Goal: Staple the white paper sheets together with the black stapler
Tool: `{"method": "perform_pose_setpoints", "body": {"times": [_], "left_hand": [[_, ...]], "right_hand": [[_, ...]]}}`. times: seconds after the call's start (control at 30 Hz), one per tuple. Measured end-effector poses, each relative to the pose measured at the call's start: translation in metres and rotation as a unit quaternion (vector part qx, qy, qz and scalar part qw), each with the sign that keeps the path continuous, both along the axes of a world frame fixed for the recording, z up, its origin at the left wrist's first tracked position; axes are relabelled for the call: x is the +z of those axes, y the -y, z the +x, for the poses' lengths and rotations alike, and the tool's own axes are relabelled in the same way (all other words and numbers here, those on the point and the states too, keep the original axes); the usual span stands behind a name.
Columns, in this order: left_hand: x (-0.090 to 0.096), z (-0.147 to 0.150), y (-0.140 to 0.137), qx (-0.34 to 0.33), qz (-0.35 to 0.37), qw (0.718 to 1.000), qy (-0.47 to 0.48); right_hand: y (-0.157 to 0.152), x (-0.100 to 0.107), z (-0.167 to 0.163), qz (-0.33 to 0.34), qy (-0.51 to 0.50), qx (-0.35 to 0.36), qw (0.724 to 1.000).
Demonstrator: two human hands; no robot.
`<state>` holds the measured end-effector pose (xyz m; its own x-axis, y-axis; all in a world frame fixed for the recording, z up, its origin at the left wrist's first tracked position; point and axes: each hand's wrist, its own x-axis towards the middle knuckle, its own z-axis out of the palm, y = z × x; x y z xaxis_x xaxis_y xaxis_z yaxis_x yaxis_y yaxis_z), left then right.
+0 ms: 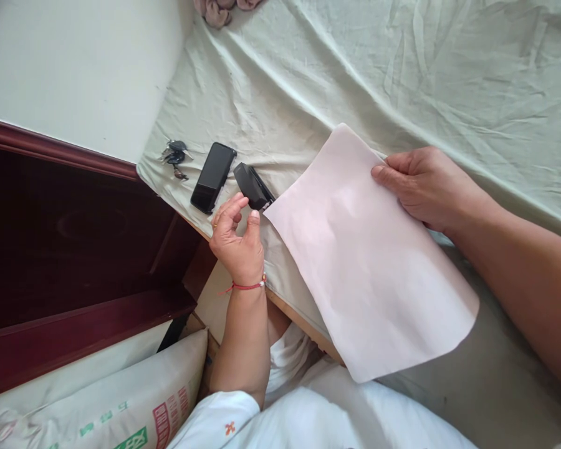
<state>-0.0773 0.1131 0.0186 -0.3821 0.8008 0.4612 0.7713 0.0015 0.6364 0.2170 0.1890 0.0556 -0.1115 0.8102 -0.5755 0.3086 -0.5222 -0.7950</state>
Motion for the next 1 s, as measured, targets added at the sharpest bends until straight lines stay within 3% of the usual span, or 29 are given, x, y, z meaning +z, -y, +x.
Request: {"method": "perform_pose_setpoints", "body": {"times": [0.17,0.53,0.8,1.0], "left_hand": [[-0.005,-0.002,-0.003,0.066,-0.056,0.996,0.037],[-0.005,-0.014,-0.010,0.053,-0.166,0.976,0.129],[0.002,-0.007,-0.016,0.067,-0.195,0.926,0.317],[-0.010,-0.010,-0.021,0.069,-0.172,0.949,0.256]], "right_hand": [[0.001,0.002,-0.004,-0.001,-0.016,-0.021,1.000],[0.003,0.001,-0.002,-0.006,-0.069,-0.024,0.997],[0.002,-0.003,0.000,-0.005,-0.052,-0.012,0.999],[0.002,0.001,-0.004,-0.005,-0.024,-0.024,0.999]]}}
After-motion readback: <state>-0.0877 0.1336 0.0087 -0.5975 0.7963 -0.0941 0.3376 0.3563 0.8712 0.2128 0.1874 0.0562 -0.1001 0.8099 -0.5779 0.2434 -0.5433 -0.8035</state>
